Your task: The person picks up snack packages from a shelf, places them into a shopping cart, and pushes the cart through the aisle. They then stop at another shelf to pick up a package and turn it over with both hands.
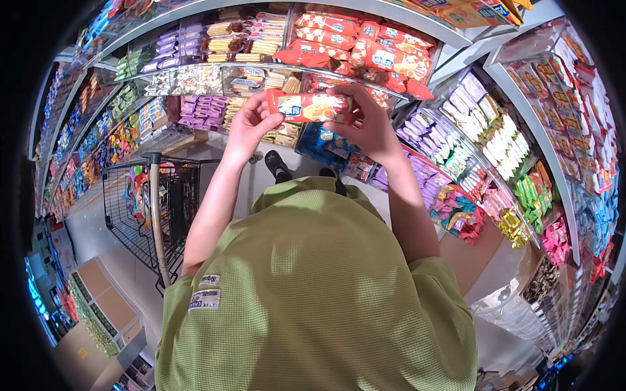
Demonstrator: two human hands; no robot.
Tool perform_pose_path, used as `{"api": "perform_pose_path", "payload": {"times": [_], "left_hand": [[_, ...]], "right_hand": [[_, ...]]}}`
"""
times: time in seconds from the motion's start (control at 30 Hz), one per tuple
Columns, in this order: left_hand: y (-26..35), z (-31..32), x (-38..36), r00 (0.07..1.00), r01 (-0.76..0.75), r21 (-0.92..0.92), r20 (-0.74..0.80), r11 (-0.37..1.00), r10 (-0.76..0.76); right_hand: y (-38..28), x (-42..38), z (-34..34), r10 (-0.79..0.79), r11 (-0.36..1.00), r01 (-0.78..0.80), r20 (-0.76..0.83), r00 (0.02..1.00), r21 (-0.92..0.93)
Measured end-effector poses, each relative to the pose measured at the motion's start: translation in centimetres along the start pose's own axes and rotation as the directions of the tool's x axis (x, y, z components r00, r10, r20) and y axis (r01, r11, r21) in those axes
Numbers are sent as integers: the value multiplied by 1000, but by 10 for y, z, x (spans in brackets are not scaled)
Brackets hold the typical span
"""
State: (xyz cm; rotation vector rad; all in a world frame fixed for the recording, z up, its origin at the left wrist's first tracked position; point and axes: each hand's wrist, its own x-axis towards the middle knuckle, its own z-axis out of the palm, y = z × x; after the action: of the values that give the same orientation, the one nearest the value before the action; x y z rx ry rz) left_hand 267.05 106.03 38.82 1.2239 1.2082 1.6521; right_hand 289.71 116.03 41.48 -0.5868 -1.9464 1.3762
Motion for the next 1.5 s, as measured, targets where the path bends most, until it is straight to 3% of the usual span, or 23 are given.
{"api": "perform_pose_path", "payload": {"times": [0.07, 0.17, 0.57, 0.73, 0.9, 1.23, 1.5], "left_hand": [[-2, -6, 2, 939, 331, -48, 118, 943, -323], [-6, -2, 2, 938, 346, -165, 69, 924, -339], [-7, 2, 7, 936, 346, -319, 45, 882, -350], [4, 10, 5, 924, 382, -211, 116, 900, -364], [4, 4, 6, 910, 414, -164, 116, 895, -399], [2, -2, 6, 924, 379, -288, 163, 879, -345], [-3, 0, 7, 915, 402, -386, 135, 830, -380]], "right_hand": [[0, 0, -2, 10, 1000, -10, 4, 1000, -22], [-1, -2, -5, 17, 999, -16, 9, 1000, -39], [12, -2, -11, 22, 998, -23, 17, 1000, 57], [19, 1, -9, 3, 985, -9, 38, 999, 174], [11, 1, -10, -5, 994, -1, 58, 998, 112], [16, 2, -14, 66, 979, -80, 78, 995, 188], [17, -2, -17, 27, 968, -40, 57, 998, 247]]}}
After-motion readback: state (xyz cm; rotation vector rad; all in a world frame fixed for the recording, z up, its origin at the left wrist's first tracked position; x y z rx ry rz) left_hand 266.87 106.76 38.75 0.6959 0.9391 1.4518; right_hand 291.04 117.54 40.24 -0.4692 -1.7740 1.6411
